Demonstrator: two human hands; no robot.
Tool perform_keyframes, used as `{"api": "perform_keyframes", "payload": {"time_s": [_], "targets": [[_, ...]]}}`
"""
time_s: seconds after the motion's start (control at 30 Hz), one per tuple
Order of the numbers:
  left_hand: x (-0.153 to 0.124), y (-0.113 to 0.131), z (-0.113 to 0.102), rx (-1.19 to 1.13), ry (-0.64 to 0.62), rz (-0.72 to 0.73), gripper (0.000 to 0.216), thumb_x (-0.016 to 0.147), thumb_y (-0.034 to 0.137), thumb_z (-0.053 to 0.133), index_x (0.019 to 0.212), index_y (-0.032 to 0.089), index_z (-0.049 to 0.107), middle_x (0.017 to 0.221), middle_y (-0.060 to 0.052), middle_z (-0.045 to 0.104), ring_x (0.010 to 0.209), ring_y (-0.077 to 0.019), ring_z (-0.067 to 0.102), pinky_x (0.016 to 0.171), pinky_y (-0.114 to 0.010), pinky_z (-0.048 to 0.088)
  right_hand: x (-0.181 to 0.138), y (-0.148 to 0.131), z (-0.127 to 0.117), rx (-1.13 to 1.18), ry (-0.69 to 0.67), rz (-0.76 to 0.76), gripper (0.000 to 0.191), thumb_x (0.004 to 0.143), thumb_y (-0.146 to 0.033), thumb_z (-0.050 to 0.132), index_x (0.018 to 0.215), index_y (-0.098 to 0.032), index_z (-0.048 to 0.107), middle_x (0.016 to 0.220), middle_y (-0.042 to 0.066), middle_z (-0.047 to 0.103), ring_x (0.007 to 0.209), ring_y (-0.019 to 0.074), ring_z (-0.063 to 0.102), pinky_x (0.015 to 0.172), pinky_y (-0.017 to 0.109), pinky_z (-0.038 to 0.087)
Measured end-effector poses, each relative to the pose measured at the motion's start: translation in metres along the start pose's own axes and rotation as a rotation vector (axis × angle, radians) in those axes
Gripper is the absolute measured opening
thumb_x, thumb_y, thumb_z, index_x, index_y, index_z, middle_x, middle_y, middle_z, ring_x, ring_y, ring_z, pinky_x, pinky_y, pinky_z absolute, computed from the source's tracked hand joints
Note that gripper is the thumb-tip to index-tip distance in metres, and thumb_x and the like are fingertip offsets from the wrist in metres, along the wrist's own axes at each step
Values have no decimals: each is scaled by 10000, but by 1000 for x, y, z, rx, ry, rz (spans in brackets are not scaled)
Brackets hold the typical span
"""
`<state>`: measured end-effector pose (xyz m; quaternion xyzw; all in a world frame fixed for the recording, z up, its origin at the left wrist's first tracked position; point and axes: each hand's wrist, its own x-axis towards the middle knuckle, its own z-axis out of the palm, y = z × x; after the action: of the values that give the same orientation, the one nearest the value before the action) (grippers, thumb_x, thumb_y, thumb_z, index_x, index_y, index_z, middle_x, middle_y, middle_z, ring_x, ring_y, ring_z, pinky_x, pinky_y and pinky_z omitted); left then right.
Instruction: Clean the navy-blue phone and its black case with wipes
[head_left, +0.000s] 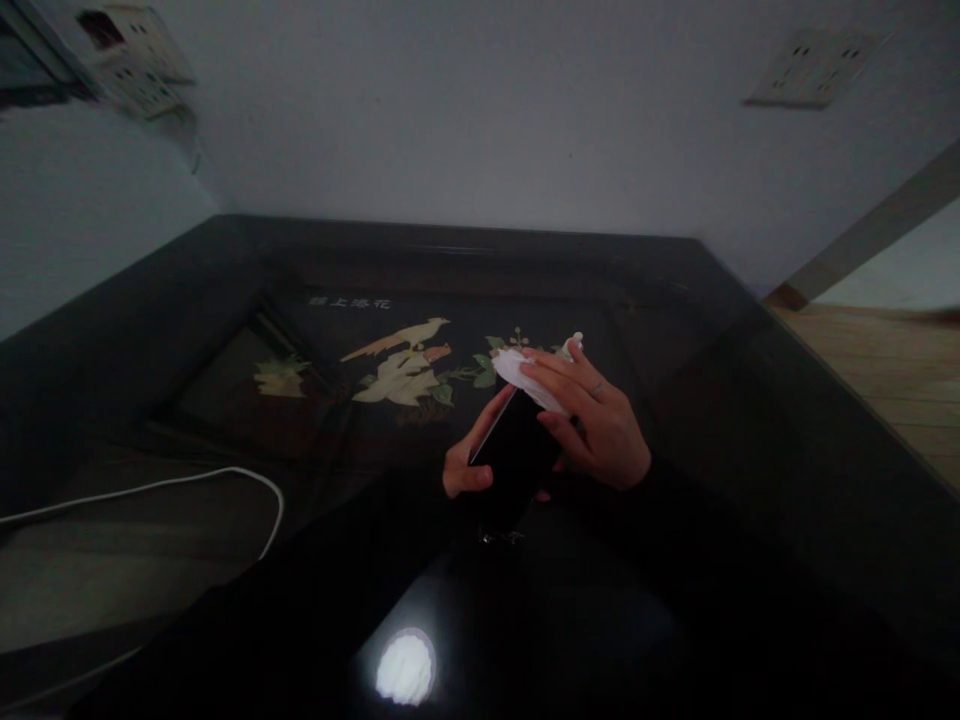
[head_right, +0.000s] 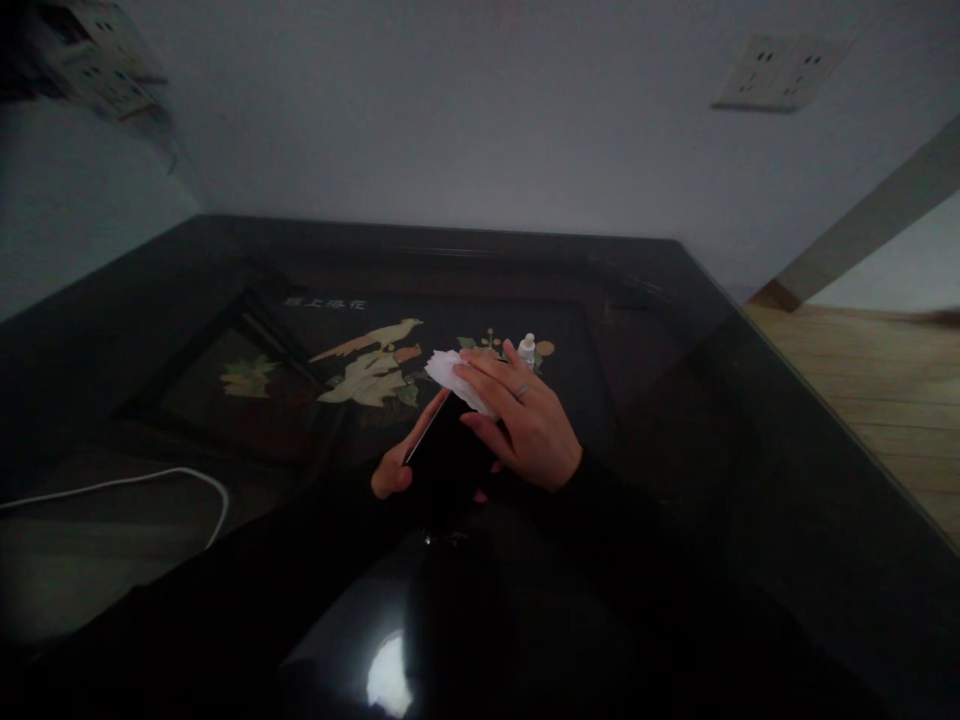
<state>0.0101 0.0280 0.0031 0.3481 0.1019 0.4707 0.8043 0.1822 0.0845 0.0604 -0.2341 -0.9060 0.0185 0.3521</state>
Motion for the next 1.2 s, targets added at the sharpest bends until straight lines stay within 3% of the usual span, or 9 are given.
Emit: {"api": "perform_keyframes", "payload": {"time_s": [0.2, 0.4, 0.67, 0.87, 1.03, 1.13, 1.2], "targets": [[0, 4, 6, -33, 95, 16, 984, 624, 340, 718, 1379, 398, 89, 1299, -126, 452, 1008, -359, 580, 763, -488, 492, -3, 4, 3, 50, 28, 87, 386, 909, -265, 361, 1280, -177, 422, 1267, 92, 535, 1201, 195, 465, 1075, 504, 242], [-1, 5, 9, -65, 46, -60, 992, 613, 320, 728, 1379, 413, 103, 1345, -123, 413, 995, -364, 590, 760, -491, 490, 4, 5, -2, 110, -62, 72, 382, 917, -300, 352, 1268, -186, 450, 1275, 73, 532, 1198, 180, 470, 1083, 485, 238], [-1, 13, 11, -111, 140, -35, 1019, 661, 365, 700, 1376, 434, -24, 1378, -137, 389, 1026, -350, 580, 800, -476, 470, -10, 10, 3, 227, 93, 209, 338, 922, -240, 343, 1212, -210, 515, 1231, 51, 571, 1170, 160, 498, 1064, 448, 298], [5, 10, 2, -186, 219, -6, 983, 663, 493, 664, 1403, 355, 32, 1277, -157, 504, 1003, -329, 595, 767, -446, 486, -12, 5, 12, 147, 73, 135, 420, 917, -235, 337, 1331, -167, 370, 1395, 110, 377, 1303, 192, 317, 1080, 491, 229], [13, 10, -21, -192, 408, 67, 707, 829, 568, 363, 1418, 247, 137, 1207, -128, 572, 905, -251, 632, 817, -418, 459, -21, 1, 20, 69, -31, -23, 504, 917, -308, 335, 1385, -140, 256, 1414, 151, 332, 1334, 237, 237, 1069, 529, 214], [15, 18, -21, -266, 444, -44, 615, 897, 487, 194, 1423, 176, 123, 1055, -120, 654, 799, -224, 654, 741, -373, 486, -23, 3, 21, 27, -65, -60, 548, 918, -364, 318, 1403, -136, 206, 1415, 159, 329, 1339, 246, 222, 1072, 528, 202], [16, 25, -12, -321, 407, -208, 618, 904, 458, 68, 1422, 125, 119, 1004, -146, 668, 737, -230, 660, 639, -362, 501, -23, 5, 20, 11, -30, -30, 549, 920, -370, 302, 1408, -143, 195, 1428, 151, 306, 1341, 249, 214, 1077, 533, 177]]}}
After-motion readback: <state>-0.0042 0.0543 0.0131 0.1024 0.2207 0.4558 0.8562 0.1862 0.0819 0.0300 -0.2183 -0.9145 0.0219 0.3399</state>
